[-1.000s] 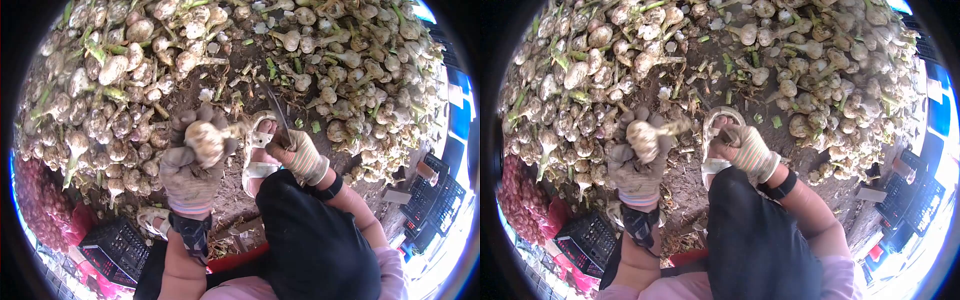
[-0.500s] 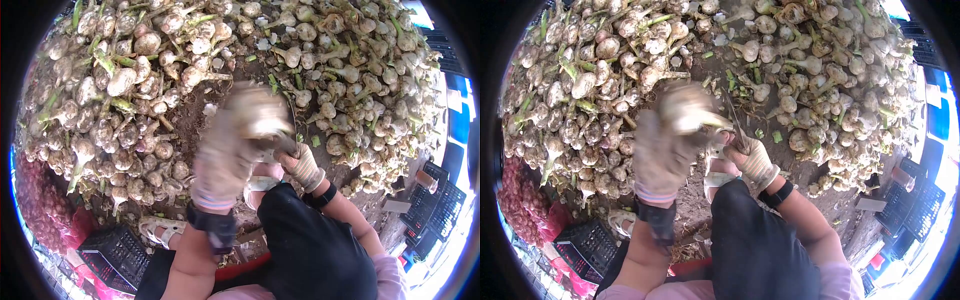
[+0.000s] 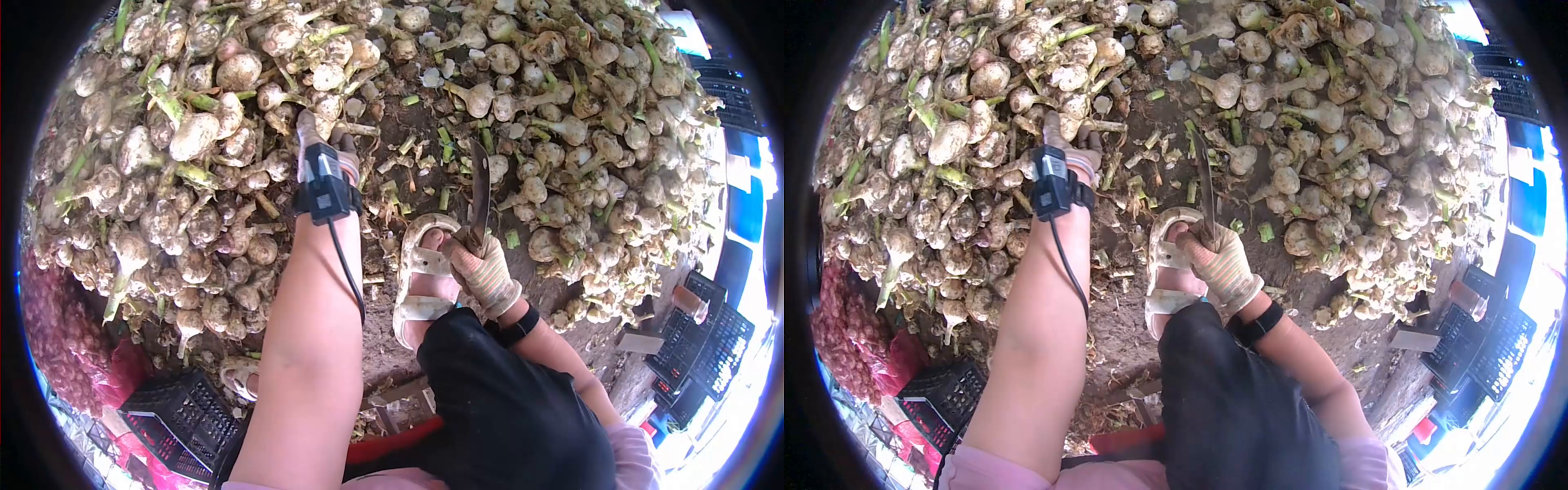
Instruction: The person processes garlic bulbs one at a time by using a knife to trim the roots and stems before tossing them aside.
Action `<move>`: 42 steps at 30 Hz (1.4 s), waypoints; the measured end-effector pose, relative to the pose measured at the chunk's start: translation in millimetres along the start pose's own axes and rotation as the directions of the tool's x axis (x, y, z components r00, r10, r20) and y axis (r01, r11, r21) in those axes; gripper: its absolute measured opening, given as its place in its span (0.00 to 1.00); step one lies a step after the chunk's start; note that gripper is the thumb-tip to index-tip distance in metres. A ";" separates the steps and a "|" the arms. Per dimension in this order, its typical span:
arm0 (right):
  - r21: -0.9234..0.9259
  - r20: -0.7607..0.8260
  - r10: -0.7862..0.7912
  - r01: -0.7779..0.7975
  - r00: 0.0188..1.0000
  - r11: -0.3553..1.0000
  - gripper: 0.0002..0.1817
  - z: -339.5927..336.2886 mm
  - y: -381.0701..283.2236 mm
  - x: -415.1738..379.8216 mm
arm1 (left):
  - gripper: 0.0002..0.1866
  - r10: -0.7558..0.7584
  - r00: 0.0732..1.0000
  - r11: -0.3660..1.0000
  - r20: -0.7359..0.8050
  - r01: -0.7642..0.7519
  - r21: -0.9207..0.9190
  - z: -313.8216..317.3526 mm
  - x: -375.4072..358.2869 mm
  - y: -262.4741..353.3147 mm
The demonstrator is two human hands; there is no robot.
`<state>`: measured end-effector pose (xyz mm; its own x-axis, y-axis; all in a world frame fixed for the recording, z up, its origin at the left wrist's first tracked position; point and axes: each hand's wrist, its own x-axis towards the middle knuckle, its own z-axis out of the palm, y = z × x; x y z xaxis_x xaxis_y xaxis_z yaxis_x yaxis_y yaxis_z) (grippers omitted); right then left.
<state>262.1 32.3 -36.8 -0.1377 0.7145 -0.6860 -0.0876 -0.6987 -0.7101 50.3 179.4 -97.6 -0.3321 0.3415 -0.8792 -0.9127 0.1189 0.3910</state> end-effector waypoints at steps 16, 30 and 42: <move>-0.700 0.343 -0.315 0.465 0.885 0.542 0.14 12.7 -59.8 -11.5 | 0.19 -0.006 0.559 0.378 0.829 -0.767 0.519 -104.8 -139.9 43.6; -0.606 0.651 -0.388 0.754 0.653 0.252 0.15 16.7 -59.1 -4.7 | 0.20 -0.089 0.588 0.461 0.804 -0.691 0.556 -160.3 -159.8 37.3; -0.741 0.207 -0.441 0.434 0.873 0.512 0.10 -39.1 -14.7 32.1 | 0.35 -0.358 0.555 0.545 0.751 -0.529 0.650 -118.0 -210.4 49.9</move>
<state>297.5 67.0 -54.6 -0.2853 0.9245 -0.2528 0.6264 -0.0198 -0.7793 46.6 3.5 74.7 0.3214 0.8471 -0.4231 -0.1666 0.4905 0.8554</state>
